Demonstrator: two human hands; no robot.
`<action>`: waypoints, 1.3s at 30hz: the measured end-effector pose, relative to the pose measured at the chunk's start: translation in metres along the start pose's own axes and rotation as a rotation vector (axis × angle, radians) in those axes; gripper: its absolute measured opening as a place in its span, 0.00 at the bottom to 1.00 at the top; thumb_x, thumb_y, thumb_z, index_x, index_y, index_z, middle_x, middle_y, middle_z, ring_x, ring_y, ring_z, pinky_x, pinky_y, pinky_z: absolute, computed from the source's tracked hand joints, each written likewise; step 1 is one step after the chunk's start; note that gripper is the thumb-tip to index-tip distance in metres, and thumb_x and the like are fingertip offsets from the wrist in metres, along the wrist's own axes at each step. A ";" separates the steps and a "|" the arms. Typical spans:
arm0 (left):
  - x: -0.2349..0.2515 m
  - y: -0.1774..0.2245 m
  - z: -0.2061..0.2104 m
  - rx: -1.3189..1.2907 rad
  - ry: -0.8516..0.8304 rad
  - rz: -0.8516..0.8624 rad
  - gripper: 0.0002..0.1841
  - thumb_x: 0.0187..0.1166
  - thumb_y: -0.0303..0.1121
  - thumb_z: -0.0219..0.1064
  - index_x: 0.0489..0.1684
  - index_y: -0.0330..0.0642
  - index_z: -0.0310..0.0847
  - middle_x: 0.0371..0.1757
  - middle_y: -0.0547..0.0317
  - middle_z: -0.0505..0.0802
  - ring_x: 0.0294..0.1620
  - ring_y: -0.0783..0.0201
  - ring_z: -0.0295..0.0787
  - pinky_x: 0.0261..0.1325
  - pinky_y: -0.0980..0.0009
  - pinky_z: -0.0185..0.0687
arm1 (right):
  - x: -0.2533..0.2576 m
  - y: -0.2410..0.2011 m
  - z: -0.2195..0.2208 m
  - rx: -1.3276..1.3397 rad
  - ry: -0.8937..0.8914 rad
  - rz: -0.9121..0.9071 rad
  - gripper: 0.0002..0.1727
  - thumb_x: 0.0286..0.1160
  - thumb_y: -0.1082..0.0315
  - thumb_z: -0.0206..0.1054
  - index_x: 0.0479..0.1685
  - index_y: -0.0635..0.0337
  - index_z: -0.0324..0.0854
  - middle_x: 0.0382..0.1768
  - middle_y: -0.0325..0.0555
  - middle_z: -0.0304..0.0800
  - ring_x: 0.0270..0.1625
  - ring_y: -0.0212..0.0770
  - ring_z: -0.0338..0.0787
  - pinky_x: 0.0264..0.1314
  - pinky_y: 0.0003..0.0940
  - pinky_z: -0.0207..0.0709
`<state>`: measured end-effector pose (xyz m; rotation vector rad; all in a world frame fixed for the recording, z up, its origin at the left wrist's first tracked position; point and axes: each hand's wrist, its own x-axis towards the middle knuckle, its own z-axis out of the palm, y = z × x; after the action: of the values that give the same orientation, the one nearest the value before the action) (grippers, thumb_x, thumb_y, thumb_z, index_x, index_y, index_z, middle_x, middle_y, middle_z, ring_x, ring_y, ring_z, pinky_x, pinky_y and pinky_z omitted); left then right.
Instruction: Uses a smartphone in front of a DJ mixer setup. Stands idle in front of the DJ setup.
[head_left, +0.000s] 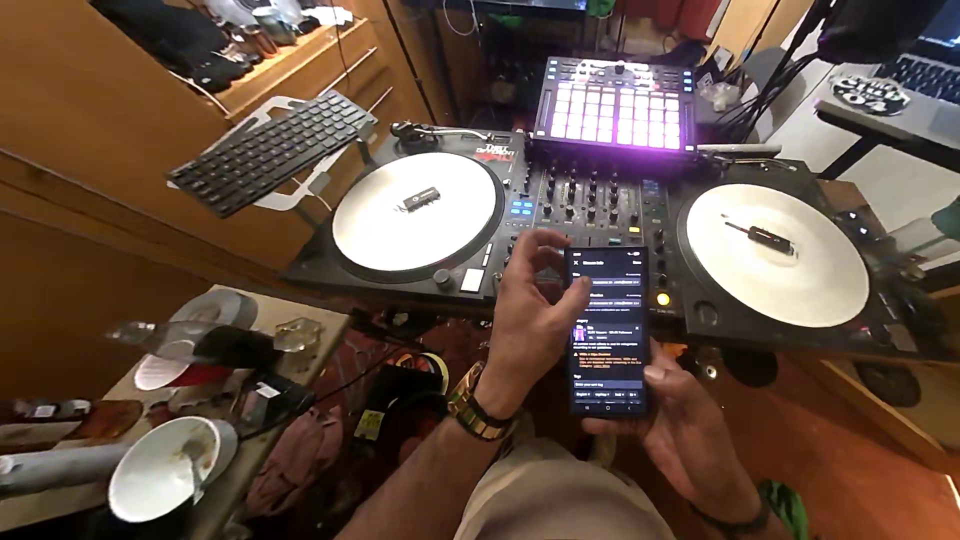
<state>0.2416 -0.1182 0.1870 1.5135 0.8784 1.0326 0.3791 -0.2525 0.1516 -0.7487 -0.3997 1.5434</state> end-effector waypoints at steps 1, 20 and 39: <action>0.000 -0.001 0.000 -0.001 0.002 -0.001 0.26 0.73 0.25 0.70 0.71 0.53 0.73 0.50 0.55 0.91 0.31 0.58 0.93 0.24 0.65 0.92 | 0.000 0.000 0.000 -0.001 0.001 0.004 0.43 0.71 0.53 0.71 0.84 0.59 0.56 0.63 0.60 0.87 0.59 0.59 0.94 0.51 0.59 0.93; -0.004 -0.002 -0.008 -0.066 -0.029 0.015 0.21 0.77 0.31 0.54 0.69 0.51 0.73 0.51 0.56 0.91 0.34 0.60 0.92 0.27 0.65 0.91 | -0.003 0.002 0.001 -0.008 -0.046 -0.002 0.42 0.73 0.52 0.70 0.84 0.60 0.55 0.65 0.60 0.86 0.60 0.59 0.93 0.52 0.59 0.92; -0.002 0.007 -0.001 0.074 0.014 -0.012 0.27 0.69 0.37 0.72 0.68 0.53 0.70 0.50 0.57 0.92 0.34 0.59 0.95 0.28 0.62 0.94 | -0.002 0.006 0.005 -0.014 -0.045 -0.007 0.44 0.73 0.53 0.71 0.86 0.61 0.52 0.65 0.59 0.86 0.61 0.58 0.93 0.54 0.59 0.92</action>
<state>0.2403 -0.1213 0.1937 1.5627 0.9436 1.0126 0.3712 -0.2544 0.1513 -0.7232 -0.4463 1.5540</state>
